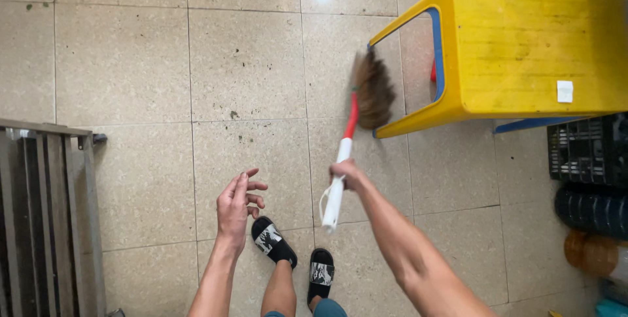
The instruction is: The person sweeps the tiled floor with a broom and dustpan, then assembles a sandwich by adding sauce, vegetables, and meat to a baguette. The person places the sandwich on a grill and cleans the grill surface.
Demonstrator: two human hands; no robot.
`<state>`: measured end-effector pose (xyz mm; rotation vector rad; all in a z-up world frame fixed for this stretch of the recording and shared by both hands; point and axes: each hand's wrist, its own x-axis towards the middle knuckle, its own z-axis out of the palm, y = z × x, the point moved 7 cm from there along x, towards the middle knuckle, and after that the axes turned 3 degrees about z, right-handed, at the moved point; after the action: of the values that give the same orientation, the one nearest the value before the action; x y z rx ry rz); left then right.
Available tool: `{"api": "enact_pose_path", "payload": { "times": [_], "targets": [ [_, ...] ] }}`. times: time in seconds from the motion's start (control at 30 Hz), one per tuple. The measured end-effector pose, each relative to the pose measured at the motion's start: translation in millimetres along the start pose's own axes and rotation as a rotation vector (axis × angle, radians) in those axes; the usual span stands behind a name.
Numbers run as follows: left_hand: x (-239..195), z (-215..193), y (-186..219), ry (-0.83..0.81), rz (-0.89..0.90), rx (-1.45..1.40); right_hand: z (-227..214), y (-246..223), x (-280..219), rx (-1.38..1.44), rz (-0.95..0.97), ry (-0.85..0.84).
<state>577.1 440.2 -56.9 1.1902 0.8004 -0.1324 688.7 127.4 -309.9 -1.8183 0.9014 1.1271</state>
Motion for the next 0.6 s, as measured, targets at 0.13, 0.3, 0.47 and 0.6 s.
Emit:
{"api": "enact_pose_path", "payload": {
  "times": [0.13,0.3,0.47,0.6],
  "targets": [
    [22,-14,31,0.004,0.0,-0.023,111,-23,-95,0.04,-0.077,-0.244],
    [45,-10,73,0.002,0.0,0.008,101,-90,-196,0.135,-0.041,-0.418],
    [75,30,115,-0.044,0.015,0.061,13,-132,-245,0.23,-0.175,-0.417],
    [105,110,140,-0.178,0.017,0.13,-65,-158,-232,0.273,-0.18,-0.297]
  ]
}}
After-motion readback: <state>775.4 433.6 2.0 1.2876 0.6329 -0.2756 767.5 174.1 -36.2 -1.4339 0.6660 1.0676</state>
